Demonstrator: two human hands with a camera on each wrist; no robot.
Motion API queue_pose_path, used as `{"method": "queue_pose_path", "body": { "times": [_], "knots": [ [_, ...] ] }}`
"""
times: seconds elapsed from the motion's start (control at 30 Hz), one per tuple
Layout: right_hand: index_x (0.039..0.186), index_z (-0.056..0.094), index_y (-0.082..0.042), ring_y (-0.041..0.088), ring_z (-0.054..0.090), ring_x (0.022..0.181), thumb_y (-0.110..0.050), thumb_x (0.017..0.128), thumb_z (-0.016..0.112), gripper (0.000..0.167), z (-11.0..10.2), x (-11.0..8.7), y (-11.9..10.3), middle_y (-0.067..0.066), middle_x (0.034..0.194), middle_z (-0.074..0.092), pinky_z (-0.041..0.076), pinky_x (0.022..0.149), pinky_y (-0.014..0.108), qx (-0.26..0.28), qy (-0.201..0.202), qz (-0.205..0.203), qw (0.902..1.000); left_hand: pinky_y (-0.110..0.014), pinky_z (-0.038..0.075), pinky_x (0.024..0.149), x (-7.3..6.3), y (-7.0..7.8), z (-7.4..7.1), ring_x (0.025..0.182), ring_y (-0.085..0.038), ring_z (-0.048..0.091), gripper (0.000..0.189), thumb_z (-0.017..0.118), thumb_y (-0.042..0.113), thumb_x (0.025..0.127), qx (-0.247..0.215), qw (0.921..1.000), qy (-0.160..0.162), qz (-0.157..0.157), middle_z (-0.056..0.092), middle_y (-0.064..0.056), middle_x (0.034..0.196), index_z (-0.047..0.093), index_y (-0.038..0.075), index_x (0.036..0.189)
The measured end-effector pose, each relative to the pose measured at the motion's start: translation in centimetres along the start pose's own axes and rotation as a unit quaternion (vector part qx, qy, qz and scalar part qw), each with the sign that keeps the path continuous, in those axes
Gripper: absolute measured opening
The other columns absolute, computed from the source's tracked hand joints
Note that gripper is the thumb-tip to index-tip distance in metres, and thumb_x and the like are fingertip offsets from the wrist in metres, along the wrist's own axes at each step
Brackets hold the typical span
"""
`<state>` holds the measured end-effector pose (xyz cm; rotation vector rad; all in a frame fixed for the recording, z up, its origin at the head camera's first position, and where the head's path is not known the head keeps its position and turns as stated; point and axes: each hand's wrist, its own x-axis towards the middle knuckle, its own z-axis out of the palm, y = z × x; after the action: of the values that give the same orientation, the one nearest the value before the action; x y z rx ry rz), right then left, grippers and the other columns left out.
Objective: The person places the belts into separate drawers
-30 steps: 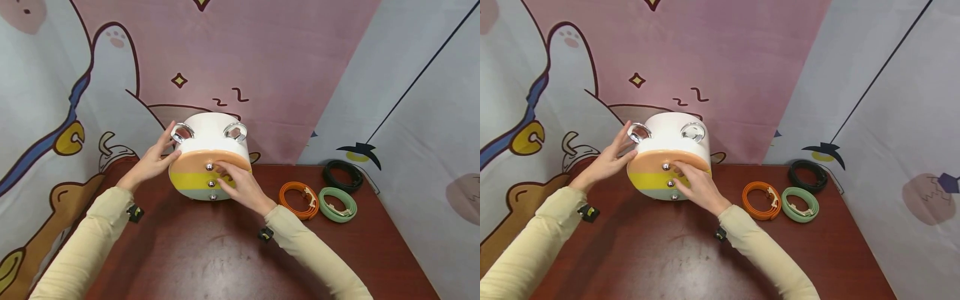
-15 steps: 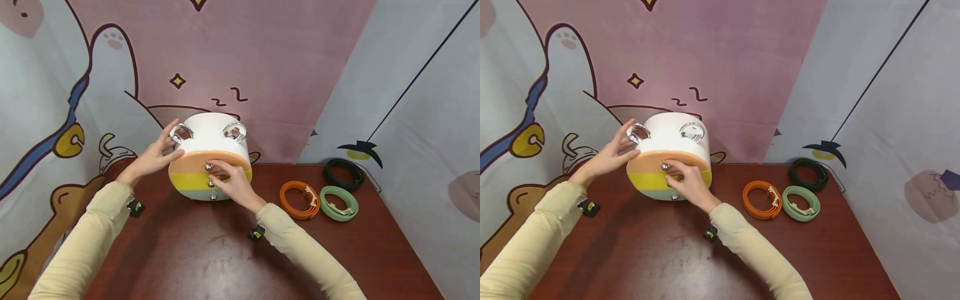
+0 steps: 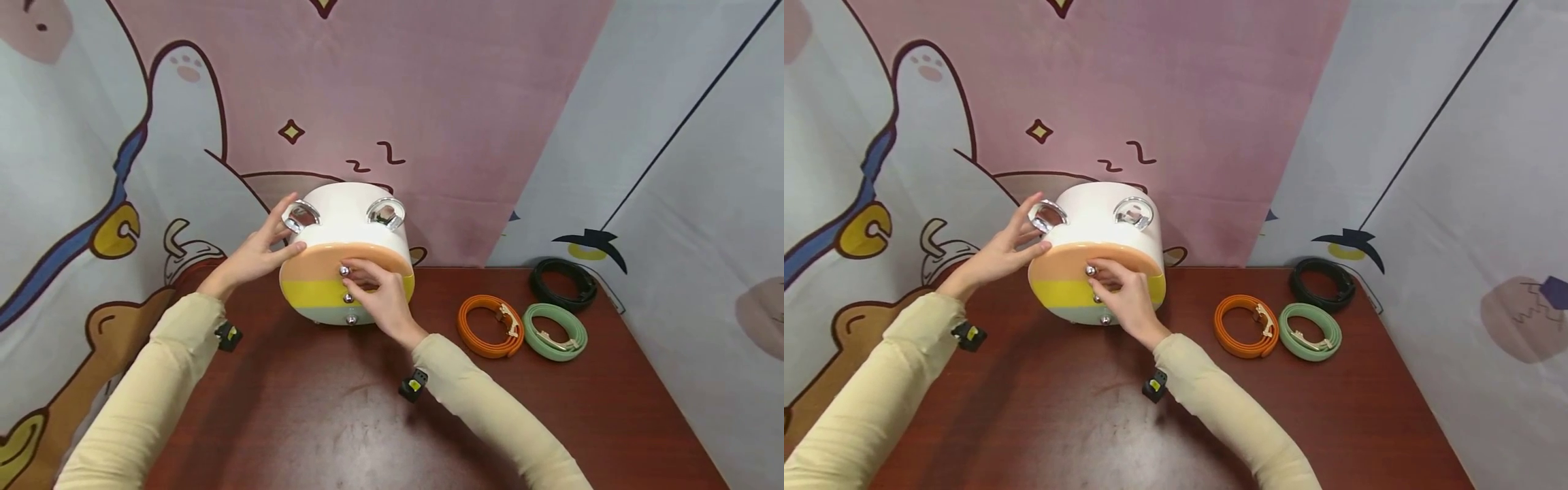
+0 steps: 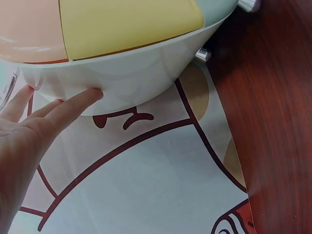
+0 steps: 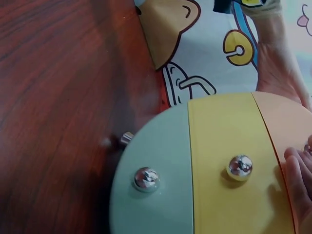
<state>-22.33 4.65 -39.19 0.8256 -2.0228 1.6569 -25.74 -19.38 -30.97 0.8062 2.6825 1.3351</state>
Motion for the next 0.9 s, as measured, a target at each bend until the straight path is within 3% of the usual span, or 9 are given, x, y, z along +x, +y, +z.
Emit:
{"method": "queue_pose_path", "body": {
  "times": [0.2, 0.3, 0.57, 0.8, 0.9],
  "knots": [
    [0.107, 0.068, 0.001, 0.021, 0.071, 0.078, 0.001, 0.082, 0.075, 0.026, 0.7, -0.2, 0.2, 0.013, 0.092, 0.072, 0.056, 0.067, 0.027, -0.011, 0.035, -0.019, 0.9991, -0.070, 0.021, 0.101, 0.7, -2.7, 0.1, 0.131, -0.050, 0.034, 0.087, 0.063, 0.021, 0.096, -0.005, 1.0000, 0.004, 0.000, 0.025, -0.030, 0.150, 0.001, 0.038, 0.155],
    [0.104, 0.067, 0.000, 0.020, 0.071, 0.075, -0.001, 0.081, 0.077, 0.025, 1.0, -0.1, 0.3, 0.012, 0.089, 0.072, 0.055, 0.065, 0.025, -0.031, 0.053, -0.028, 0.9978, -0.071, 0.022, 0.100, 0.7, -2.9, 0.1, 0.130, -0.049, 0.035, 0.086, 0.064, 0.024, 0.095, -0.007, 1.0000, 0.007, -0.001, 0.027, -0.030, 0.149, 0.003, 0.042, 0.154],
    [0.097, 0.065, -0.001, 0.014, 0.068, 0.067, -0.004, 0.080, 0.078, 0.021, 1.8, 0.1, 0.8, 0.008, 0.079, 0.071, 0.053, 0.061, 0.018, -0.098, 0.093, -0.051, 0.9896, -0.070, 0.022, 0.101, 0.7, -2.7, 0.1, 0.131, -0.049, 0.035, 0.086, 0.063, 0.025, 0.096, -0.005, 0.9999, 0.004, -0.008, 0.028, -0.032, 0.148, 0.003, 0.044, 0.153],
    [0.097, 0.066, -0.001, 0.015, 0.068, 0.066, -0.004, 0.080, 0.077, 0.021, 2.1, -0.2, 0.7, 0.008, 0.078, 0.071, 0.053, 0.059, 0.019, -0.098, 0.097, -0.063, 0.9884, -0.070, 0.022, 0.101, 0.2, -0.7, -0.1, 0.130, -0.053, 0.033, 0.085, 0.061, 0.017, 0.096, -0.012, 0.9999, -0.004, -0.011, 0.025, -0.035, 0.148, 0.002, 0.028, 0.156],
    [0.098, 0.066, -0.002, 0.014, 0.068, 0.066, -0.004, 0.080, 0.077, 0.021, 2.2, -0.5, 0.5, 0.007, 0.078, 0.071, 0.053, 0.060, 0.019, -0.101, 0.095, -0.070, 0.9879, -0.069, 0.022, 0.102, 0.1, -0.2, -0.2, 0.130, -0.053, 0.033, 0.086, 0.062, 0.016, 0.096, -0.016, 0.9998, -0.005, -0.007, 0.025, -0.035, 0.148, 0.002, 0.028, 0.156]
  ]
}}
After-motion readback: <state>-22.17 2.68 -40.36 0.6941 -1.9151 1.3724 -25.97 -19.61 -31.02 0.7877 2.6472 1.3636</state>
